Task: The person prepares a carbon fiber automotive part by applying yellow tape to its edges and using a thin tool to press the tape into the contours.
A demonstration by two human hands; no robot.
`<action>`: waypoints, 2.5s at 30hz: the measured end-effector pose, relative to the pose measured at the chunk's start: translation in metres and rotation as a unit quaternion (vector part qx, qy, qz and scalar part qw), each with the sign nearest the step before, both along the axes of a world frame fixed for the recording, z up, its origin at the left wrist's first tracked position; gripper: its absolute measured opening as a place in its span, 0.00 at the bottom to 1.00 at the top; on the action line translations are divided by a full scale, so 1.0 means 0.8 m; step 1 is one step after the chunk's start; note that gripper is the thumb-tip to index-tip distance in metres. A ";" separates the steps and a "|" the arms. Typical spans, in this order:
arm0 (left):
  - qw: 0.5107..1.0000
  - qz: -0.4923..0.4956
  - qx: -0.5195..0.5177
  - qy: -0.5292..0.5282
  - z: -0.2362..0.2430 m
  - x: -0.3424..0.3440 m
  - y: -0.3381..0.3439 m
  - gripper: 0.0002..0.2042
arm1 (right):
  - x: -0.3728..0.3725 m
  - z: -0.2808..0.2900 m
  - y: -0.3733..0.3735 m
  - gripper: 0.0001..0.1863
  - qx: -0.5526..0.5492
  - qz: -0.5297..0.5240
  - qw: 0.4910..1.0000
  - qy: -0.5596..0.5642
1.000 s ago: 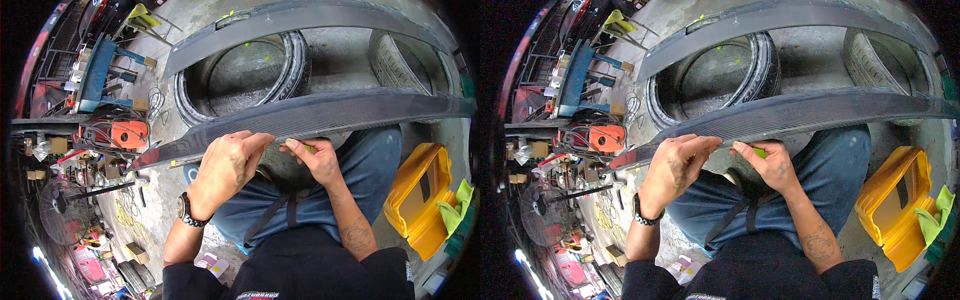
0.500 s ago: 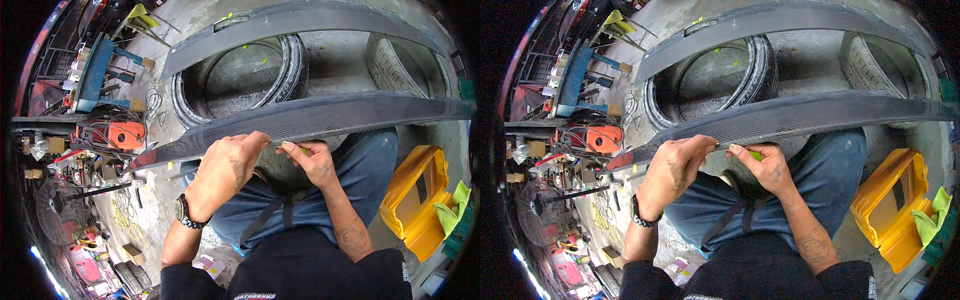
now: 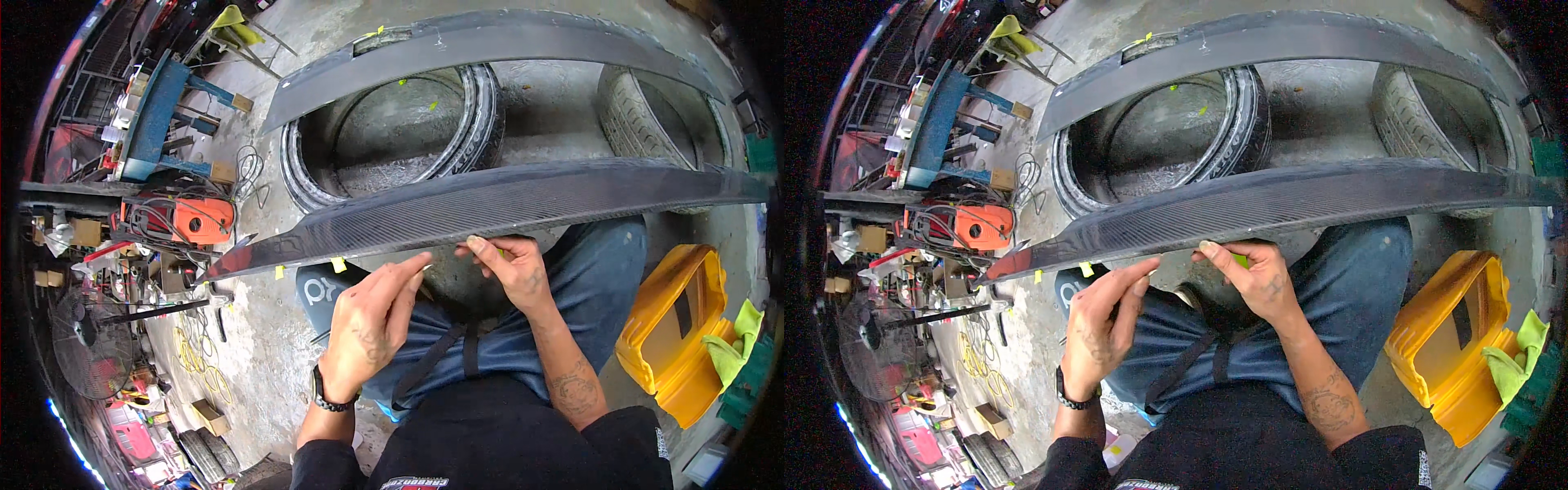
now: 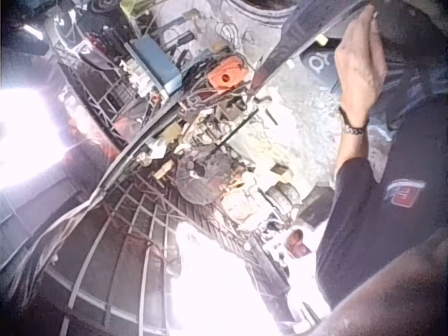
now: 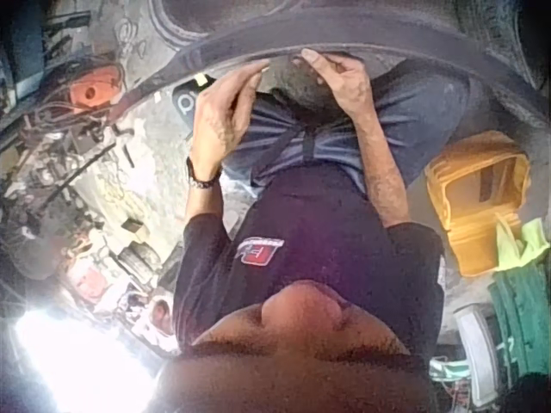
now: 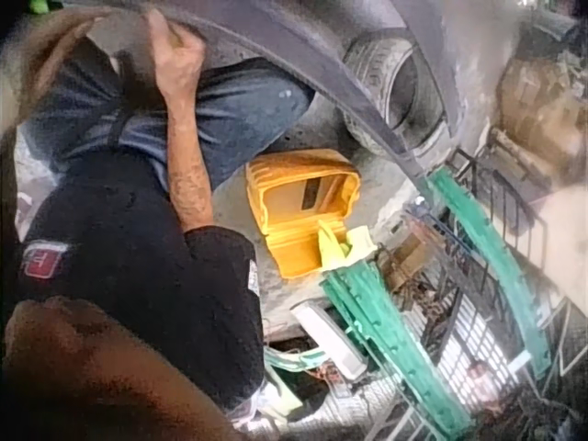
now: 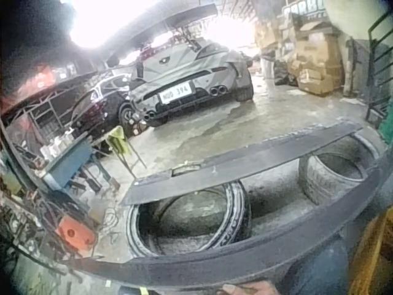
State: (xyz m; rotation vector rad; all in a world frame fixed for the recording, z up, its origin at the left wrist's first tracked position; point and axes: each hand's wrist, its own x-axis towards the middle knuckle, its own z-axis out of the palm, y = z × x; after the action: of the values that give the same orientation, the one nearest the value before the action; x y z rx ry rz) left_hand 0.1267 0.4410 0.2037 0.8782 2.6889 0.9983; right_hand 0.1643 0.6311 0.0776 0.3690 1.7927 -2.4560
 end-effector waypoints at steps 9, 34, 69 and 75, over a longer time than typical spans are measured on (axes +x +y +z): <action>0.990 0.068 0.029 -0.116 -0.022 0.044 -0.006 0.06 | 0.064 0.024 0.001 0.19 0.053 0.087 0.976 0.194; 0.967 0.022 0.180 -0.177 -0.068 0.070 0.005 0.02 | 0.123 0.037 -0.007 0.32 0.269 0.072 0.902 0.329; 0.990 0.040 0.094 -0.093 -0.043 0.089 -0.004 0.12 | 0.134 0.025 -0.001 0.10 0.336 0.121 0.911 0.208; 0.994 0.003 0.073 -0.084 -0.042 0.096 0.015 0.13 | 0.135 0.030 -0.005 0.10 0.349 0.115 0.896 0.251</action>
State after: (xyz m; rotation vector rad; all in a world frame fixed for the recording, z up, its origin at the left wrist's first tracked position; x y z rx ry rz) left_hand 0.2037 0.4530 0.1701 0.7730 2.5067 1.2238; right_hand 0.2720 0.6274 0.1017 -0.4792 2.7047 -1.7645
